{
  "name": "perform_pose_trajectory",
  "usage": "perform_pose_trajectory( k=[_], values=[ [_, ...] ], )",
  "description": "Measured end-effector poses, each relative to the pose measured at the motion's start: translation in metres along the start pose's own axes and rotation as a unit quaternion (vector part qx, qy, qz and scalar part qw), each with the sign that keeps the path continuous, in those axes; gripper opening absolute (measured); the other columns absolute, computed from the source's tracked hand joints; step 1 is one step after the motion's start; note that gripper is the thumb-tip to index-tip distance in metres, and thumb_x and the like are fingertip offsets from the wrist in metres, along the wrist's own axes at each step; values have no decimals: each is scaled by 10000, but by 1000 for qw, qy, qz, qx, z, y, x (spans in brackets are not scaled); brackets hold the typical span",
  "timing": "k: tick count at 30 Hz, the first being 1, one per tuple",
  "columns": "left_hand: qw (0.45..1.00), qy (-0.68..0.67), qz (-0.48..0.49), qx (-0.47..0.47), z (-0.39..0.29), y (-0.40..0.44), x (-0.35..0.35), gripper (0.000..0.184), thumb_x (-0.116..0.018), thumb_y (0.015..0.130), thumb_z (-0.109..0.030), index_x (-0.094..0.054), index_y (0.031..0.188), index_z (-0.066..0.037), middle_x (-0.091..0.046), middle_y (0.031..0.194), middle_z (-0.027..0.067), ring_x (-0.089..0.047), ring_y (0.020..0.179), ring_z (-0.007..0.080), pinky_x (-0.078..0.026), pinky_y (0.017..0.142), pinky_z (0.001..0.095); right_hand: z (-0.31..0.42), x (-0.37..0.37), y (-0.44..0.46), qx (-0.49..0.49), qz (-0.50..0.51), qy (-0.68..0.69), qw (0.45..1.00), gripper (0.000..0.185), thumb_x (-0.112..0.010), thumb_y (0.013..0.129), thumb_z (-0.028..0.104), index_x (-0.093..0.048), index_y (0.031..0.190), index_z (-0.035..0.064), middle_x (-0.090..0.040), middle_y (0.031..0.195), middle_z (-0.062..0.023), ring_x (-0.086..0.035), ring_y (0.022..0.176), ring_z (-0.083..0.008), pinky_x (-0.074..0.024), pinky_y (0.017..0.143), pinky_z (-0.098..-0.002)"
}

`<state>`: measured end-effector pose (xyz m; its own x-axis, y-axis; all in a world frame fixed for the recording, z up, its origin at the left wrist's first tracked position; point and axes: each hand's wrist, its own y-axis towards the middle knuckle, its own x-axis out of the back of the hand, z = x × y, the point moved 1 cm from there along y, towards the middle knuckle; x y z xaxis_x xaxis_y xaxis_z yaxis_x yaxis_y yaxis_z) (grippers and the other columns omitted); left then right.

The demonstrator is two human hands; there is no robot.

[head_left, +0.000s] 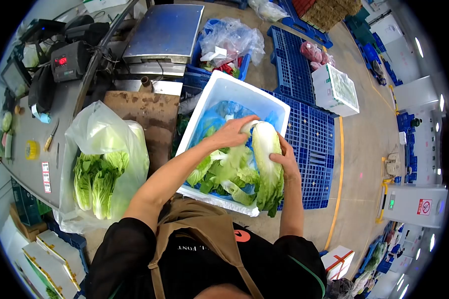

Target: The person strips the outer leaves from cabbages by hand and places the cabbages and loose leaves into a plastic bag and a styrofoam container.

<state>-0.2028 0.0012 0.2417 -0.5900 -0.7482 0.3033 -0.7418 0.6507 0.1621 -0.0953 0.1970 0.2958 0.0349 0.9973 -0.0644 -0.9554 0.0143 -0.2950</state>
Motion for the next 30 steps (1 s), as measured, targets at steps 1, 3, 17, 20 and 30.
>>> perform_pose_trajectory(
  k=[1, 3, 17, 20, 30],
  values=[
    [995, 52, -44, -66, 9, 2, -4, 521, -500, 811, -24, -467, 1324, -109, -603, 918, 96, -599, 768, 165, -493, 710, 326, -7, 6, -1, -29, 28, 70, 997, 1003, -808, 582, 329, -355, 1389, -56, -517, 1291, -212, -562, 1141, -293, -475, 934, -390],
    [991, -108, 0, 80, 1, 2, 2, 482, -484, 823, -22, -484, 1297, -104, -614, 951, 114, -609, 764, 181, -493, 705, 332, -25, 17, -8, -86, 82, 209, 971, 932, -777, 624, 340, -379, 1371, -51, -538, 1255, -220, -595, 1088, -293, -513, 884, -394],
    [847, -489, 32, 207, -24, -17, 3, 821, -655, 870, -359, -176, 1475, -76, -401, 1403, 156, -358, 1335, 279, -320, 1087, 448, 13, -49, 30, 137, -41, 63, 988, 839, -704, 781, 213, -249, 1452, -3, -419, 1389, -152, -493, 1198, -243, -426, 980, -340],
    [828, -538, -7, 158, -18, -29, 22, 744, -662, 876, -335, -259, 1445, -77, -461, 1353, 122, -463, 1255, 253, -419, 1028, 423, 18, -72, 34, 135, -1, 3, 991, 1041, -740, 761, 506, -194, 1466, -31, -284, 1480, -205, -435, 1270, -271, -390, 1012, -364],
    [644, -732, -210, 69, 0, -85, 92, 578, -578, 892, -494, -501, 1283, -76, -600, 1205, 115, -574, 1114, 257, -451, 986, 444, 25, -151, -23, 334, -58, -303, 891, 650, -753, 746, 185, -467, 1292, -22, -523, 1239, -188, -559, 1044, -291, -461, 848, -362]
  ],
)
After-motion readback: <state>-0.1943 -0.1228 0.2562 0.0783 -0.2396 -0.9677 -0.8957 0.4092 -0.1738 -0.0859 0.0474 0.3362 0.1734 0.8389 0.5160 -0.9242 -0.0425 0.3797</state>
